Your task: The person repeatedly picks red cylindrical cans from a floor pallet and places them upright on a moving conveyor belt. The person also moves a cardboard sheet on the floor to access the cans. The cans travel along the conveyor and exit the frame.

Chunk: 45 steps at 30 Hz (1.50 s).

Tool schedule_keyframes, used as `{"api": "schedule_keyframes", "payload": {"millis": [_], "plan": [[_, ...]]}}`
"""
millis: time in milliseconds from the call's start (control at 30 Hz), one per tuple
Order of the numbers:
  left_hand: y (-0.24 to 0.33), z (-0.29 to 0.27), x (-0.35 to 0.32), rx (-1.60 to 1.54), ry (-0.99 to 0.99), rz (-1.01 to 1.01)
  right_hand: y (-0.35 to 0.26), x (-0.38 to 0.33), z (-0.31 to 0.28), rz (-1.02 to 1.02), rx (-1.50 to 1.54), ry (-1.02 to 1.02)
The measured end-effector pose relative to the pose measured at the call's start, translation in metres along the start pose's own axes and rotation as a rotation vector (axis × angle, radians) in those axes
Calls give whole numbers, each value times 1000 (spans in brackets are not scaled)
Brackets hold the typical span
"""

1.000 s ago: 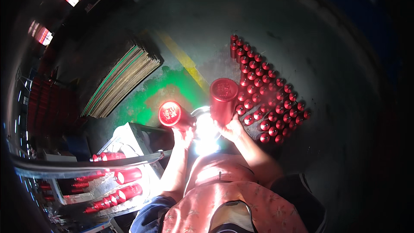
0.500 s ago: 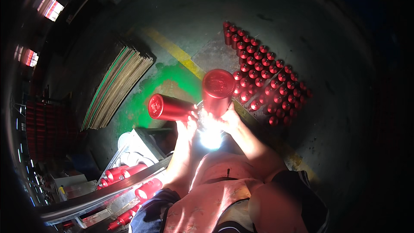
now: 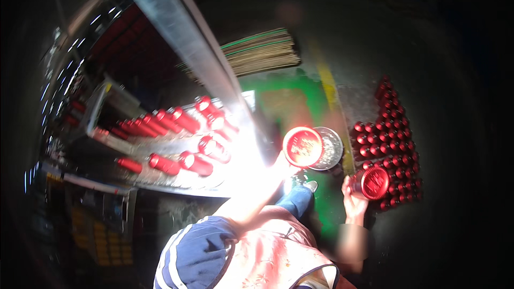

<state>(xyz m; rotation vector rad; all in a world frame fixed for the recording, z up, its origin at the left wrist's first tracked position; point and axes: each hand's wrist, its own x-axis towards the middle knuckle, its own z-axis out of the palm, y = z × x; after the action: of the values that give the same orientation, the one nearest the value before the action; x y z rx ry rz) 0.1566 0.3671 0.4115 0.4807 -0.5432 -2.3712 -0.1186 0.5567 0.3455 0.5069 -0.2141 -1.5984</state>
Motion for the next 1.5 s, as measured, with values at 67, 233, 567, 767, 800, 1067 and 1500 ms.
{"api": "schedule_keyframes", "payload": {"millis": [67,233,567,767,800,1067,1500], "plan": [[8,-10,-73,132,127,77,21,-57,-36,39,67,87],[37,-32,-233,336,457,167,70,-141,-96,120,5,190],[187,-160,-516,882,975,604,283,-44,-145,139,-735,320],[315,-210,-563,1474,1194,665,523,23,-123,174,-1169,171],[326,-222,-562,1599,1202,687,562,33,-112,164,-1327,65],[325,-272,-481,1726,1114,653,692,101,-151,-348,-2650,-775],[248,-212,-416,1828,1055,641,595,100,-156,-416,-2680,-708]]}}
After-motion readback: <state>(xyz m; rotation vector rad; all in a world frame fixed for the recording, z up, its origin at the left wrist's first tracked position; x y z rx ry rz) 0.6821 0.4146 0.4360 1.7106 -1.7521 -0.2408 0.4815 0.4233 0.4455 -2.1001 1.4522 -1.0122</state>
